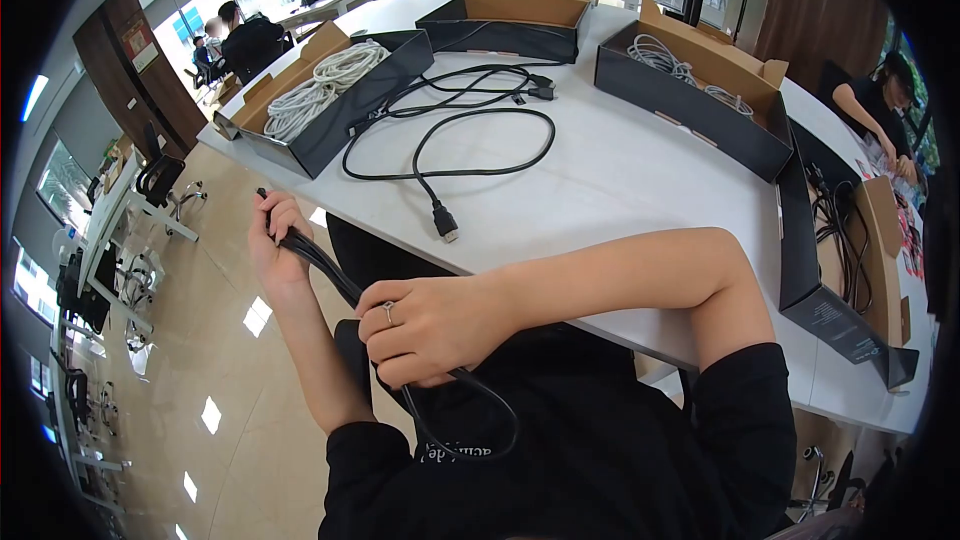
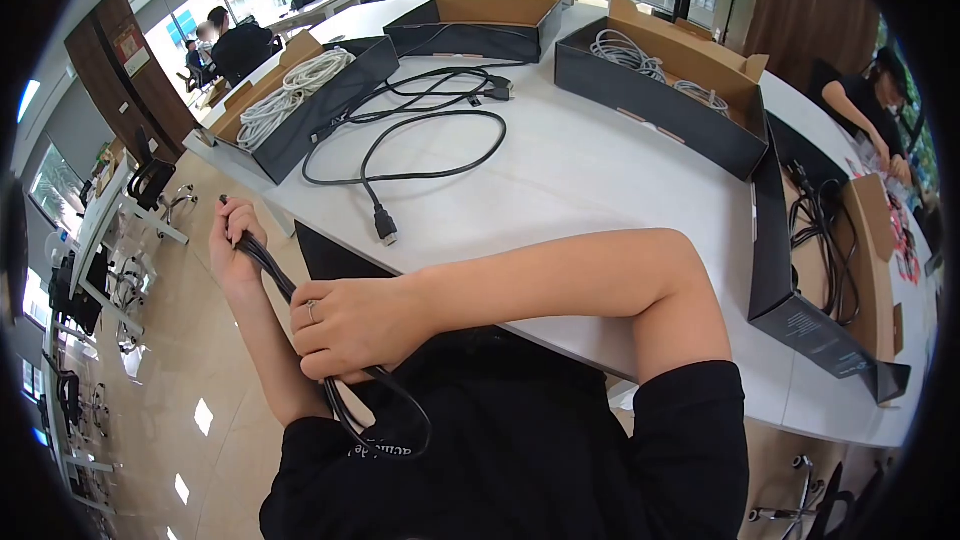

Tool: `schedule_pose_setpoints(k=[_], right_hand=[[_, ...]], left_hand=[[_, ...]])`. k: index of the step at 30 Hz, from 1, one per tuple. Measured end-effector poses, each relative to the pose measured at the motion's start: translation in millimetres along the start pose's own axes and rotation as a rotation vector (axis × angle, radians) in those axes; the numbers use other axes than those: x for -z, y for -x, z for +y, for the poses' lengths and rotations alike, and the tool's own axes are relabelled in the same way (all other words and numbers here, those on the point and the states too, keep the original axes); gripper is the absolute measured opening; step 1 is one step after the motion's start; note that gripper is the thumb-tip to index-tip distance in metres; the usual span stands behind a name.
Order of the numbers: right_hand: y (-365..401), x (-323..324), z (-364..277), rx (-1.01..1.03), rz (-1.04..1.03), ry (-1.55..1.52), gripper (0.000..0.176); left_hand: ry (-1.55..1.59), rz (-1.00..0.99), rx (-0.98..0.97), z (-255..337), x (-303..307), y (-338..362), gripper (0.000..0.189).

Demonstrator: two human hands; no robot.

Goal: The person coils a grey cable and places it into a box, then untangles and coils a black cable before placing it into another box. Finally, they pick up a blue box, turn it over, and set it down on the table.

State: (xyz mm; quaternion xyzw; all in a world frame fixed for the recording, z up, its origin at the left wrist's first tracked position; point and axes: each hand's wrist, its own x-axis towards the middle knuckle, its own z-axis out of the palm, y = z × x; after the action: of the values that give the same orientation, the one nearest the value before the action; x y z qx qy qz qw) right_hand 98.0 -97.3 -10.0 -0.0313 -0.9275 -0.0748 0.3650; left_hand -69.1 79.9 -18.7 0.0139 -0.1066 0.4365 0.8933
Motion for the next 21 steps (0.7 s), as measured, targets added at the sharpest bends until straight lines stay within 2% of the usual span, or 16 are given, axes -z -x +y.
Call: schedule_pose_setpoints(k=[4, 7, 11, 14, 16, 17, 18, 21], right_hand=[[0, -2, -1, -0.055, 0.021, -0.066, 0.017], [2, -6, -1, -0.018, 0.053, -0.078, 0.019], [3, -4, -2, -0.052, -0.034, -0.092, 0.020], [-1, -3, -7, -0.066, -0.043, -0.147, 0.024], [-5, -1, -14, -0.095, -0.075, -0.234, 0.029], [-6, -7, -17, -0.121, 0.013, -0.311, 0.039], [-8, -5, -19, -0.159, -0.051, -0.325, 0.040], [-13, 5, -21, -0.254, -0.232, -0.354, 0.042]], left_hand=[[0.012, 0.009, -0.030, 22, 13, -11, 0.021], [0.009, 0.064, 0.005, 29, 26, -22, 0.022], [0.010, 0.118, 0.048, 39, 36, -28, 0.021], [-0.104, 0.014, 0.119, 23, 19, -23, 0.021], [-0.291, -0.120, 0.081, 8, 5, -13, 0.022], [-0.392, -0.189, 0.057, 1, -3, -8, 0.023], [-0.493, -0.259, 0.033, -3, -10, -3, 0.023], [-0.756, -0.298, -0.180, -10, -30, 23, 0.020]])
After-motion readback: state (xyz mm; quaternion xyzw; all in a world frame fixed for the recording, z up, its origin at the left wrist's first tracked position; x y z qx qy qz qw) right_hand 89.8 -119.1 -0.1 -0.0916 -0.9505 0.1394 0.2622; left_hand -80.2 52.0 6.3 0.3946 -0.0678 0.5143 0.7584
